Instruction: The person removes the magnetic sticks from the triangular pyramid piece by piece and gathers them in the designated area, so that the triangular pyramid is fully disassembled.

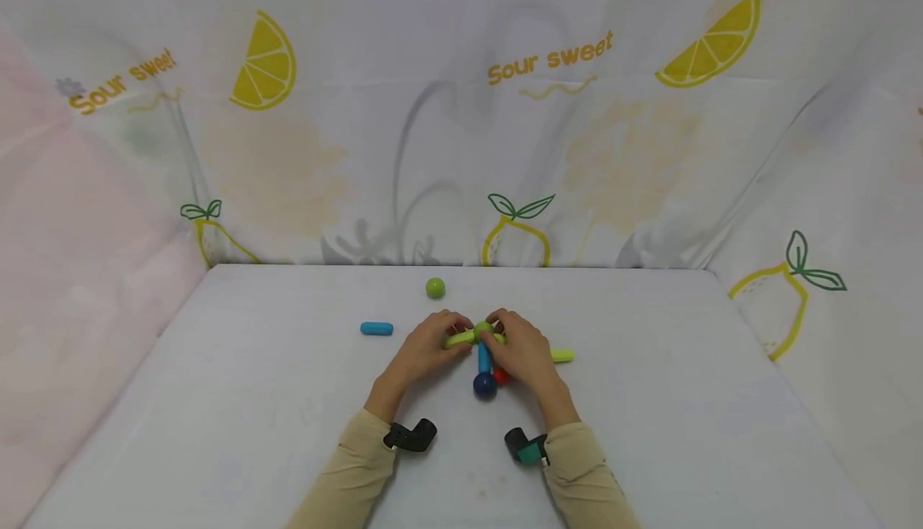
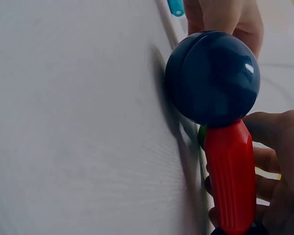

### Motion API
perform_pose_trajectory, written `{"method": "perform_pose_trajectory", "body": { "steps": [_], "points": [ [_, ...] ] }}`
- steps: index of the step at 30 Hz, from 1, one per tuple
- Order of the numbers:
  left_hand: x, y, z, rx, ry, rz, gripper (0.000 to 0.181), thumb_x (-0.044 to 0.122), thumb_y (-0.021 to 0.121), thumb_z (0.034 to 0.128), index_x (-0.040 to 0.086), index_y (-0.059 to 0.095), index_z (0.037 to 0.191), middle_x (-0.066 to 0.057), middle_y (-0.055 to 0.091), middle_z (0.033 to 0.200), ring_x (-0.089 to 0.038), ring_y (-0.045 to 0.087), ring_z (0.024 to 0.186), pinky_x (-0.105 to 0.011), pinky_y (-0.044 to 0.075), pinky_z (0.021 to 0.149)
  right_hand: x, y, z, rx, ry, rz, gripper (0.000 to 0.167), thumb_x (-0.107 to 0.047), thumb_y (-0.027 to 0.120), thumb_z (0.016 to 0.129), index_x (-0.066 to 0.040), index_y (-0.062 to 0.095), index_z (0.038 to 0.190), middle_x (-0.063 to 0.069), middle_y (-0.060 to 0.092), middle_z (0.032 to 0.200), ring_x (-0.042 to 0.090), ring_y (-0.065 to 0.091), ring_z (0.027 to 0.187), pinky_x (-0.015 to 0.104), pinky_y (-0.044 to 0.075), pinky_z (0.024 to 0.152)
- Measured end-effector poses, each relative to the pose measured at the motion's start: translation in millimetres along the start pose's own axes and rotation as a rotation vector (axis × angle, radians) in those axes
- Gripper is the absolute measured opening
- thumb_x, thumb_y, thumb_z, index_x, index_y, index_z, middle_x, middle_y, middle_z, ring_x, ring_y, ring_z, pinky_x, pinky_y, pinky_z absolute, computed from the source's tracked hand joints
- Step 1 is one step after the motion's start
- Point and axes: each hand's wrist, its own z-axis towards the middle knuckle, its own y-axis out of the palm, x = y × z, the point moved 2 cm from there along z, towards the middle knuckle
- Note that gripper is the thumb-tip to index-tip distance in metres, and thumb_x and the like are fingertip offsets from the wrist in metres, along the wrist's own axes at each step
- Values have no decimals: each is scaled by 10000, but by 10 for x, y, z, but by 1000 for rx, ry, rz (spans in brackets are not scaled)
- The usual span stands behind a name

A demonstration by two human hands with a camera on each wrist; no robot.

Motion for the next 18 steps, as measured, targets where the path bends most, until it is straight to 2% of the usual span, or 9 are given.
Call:
{"method": "perform_pose_trajectory", "body": {
  "steps": [8,18],
  "points": [
    [-5,4,-7,10,-3,-57,212,186,698,859,111,655,1053,-19,646,956,-140,603,876,-306,492,811,34,14,-22,15,-13,-2,299,-361,595,921,-158,610,1139,41,668,1022,215,620,942,431,500,761],
    [-15,-27,-9,17,42,-46,189,159,671,874,88,673,1050,-43,666,987,-167,601,904,-331,487,827,34,16,-19,19,-54,2,294,-345,600,921,-149,616,1140,36,669,1004,205,617,922,418,499,747]
  ]
}}
